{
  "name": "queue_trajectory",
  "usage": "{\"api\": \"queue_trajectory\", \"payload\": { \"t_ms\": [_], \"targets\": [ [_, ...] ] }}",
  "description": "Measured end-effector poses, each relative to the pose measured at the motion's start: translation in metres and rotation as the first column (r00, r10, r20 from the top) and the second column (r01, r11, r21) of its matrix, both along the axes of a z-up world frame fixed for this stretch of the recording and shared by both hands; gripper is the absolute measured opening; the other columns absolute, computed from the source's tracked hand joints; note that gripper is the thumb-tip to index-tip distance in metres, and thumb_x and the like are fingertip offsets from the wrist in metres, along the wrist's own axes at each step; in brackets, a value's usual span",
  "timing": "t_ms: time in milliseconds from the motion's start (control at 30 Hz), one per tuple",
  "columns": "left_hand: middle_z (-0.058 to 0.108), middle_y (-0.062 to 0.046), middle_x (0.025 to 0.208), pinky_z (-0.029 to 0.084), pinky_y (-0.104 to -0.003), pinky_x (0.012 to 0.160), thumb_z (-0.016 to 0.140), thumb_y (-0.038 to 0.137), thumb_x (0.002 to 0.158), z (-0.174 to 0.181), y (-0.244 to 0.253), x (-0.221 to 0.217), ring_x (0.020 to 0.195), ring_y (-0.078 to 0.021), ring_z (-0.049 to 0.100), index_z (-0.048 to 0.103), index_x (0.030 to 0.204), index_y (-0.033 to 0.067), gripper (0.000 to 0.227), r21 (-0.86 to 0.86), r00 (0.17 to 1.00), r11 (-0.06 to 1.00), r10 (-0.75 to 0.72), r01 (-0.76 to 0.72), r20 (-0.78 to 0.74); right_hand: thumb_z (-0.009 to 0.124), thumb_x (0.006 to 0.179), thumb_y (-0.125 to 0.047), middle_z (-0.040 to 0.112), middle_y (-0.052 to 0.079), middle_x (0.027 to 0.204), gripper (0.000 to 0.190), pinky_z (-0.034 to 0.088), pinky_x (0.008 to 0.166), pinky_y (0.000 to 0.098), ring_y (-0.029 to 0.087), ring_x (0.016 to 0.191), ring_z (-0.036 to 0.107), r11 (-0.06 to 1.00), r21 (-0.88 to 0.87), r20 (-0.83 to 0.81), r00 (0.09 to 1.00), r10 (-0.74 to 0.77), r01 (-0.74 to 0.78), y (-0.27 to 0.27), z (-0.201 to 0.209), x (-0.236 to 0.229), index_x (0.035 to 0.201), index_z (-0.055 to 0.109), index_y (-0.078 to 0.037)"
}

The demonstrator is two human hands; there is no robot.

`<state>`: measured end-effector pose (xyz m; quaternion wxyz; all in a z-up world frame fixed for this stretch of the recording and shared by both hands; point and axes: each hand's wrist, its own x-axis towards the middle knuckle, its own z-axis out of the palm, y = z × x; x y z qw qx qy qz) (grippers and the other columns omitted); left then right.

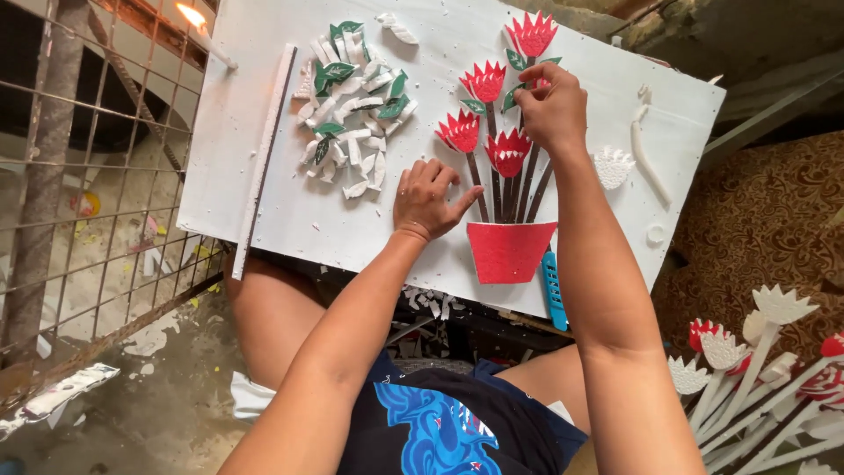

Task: Refining the details of a foam flower arrangement by attaching small leaves and petals.

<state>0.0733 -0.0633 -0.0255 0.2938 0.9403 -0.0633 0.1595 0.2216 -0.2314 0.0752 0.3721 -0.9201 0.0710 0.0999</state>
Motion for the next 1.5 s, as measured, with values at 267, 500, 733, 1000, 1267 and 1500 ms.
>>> {"api": "queue_trajectory", "payload": {
  "t_ms": [267,500,733,1000,1267,1500],
  "targets": [
    [0.061,0.000,0.089,0.040,-0.037,0.071,0.056,0.070,0.093,-0.005,-0.001,0.001,0.081,-0.0224,0.055,0.067,0.084,0.0220,0.050,0.010,1.000,1.000,0.010,-0.010,-0.004,0.073,0.093,-0.022,0.078,-0.001,0.088,0.005,0.051,0.061,0.0422,0.018,0.079,0.070,0.986,-0.164,0.005,0.999,0.032,-0.031,0.004,-0.010,0.006,0.096,0.074,-0.025],
    [0.065,-0.001,0.090,0.043,-0.041,0.074,0.053,0.063,0.096,-0.001,-0.002,0.003,0.085,-0.0258,0.058,0.068,0.086,0.0191,0.048,-0.069,0.996,0.997,0.026,-0.032,-0.086,0.073,0.090,-0.022,0.078,-0.001,0.085,0.002,0.054,0.066,0.0447,0.020,0.081,0.073,0.982,-0.191,0.131,0.991,0.033,-0.008,0.000,-0.028,0.006,0.091,0.073,-0.024],
    [0.070,-0.007,0.118,0.049,-0.049,0.086,0.053,0.065,0.084,0.076,-0.028,0.033,0.107,-0.0319,0.070,0.041,0.126,0.0175,0.065,-0.455,0.694,0.682,0.109,-0.573,-0.711,0.069,0.091,-0.022,0.077,0.002,0.087,0.002,0.057,0.069,0.0387,0.016,0.081,0.073,0.999,-0.034,0.146,0.989,-0.035,0.041,-0.003,-0.021,-0.011,0.091,0.071,-0.020],
    [0.068,-0.010,0.112,0.051,-0.036,0.081,0.076,0.028,0.071,0.111,-0.059,0.051,0.094,-0.0204,0.064,0.036,0.138,0.0152,0.080,-0.515,0.514,0.054,-0.042,-0.855,-0.857,0.067,0.089,-0.016,0.072,0.001,0.084,0.003,0.053,0.064,0.0269,0.010,0.074,0.071,0.904,0.350,0.014,0.964,-0.267,0.245,-0.008,-0.001,-0.020,0.091,0.065,-0.019],
    [0.071,-0.009,0.097,0.052,-0.039,0.082,0.079,0.033,0.066,0.104,-0.036,0.052,0.085,-0.0191,0.067,0.040,0.126,0.0156,0.074,-0.635,0.628,-0.032,-0.192,-0.772,-0.754,0.069,0.094,-0.010,0.068,0.005,0.085,0.006,0.063,0.069,0.0265,0.019,0.069,0.072,0.788,0.574,-0.045,0.970,-0.237,0.220,-0.017,-0.003,-0.030,0.094,0.064,-0.013],
    [0.074,-0.007,0.099,0.044,-0.040,0.066,0.087,0.013,0.063,0.081,-0.024,0.061,0.087,-0.0266,0.071,0.051,0.116,0.0175,0.064,-0.711,0.697,-0.039,-0.248,-0.702,-0.673,0.069,0.098,-0.014,0.073,0.005,0.091,0.013,0.042,0.045,0.0266,0.016,0.074,0.077,0.829,0.518,-0.071,0.977,-0.203,0.209,-0.003,0.031,-0.050,0.109,0.064,-0.020]
  ]
}}
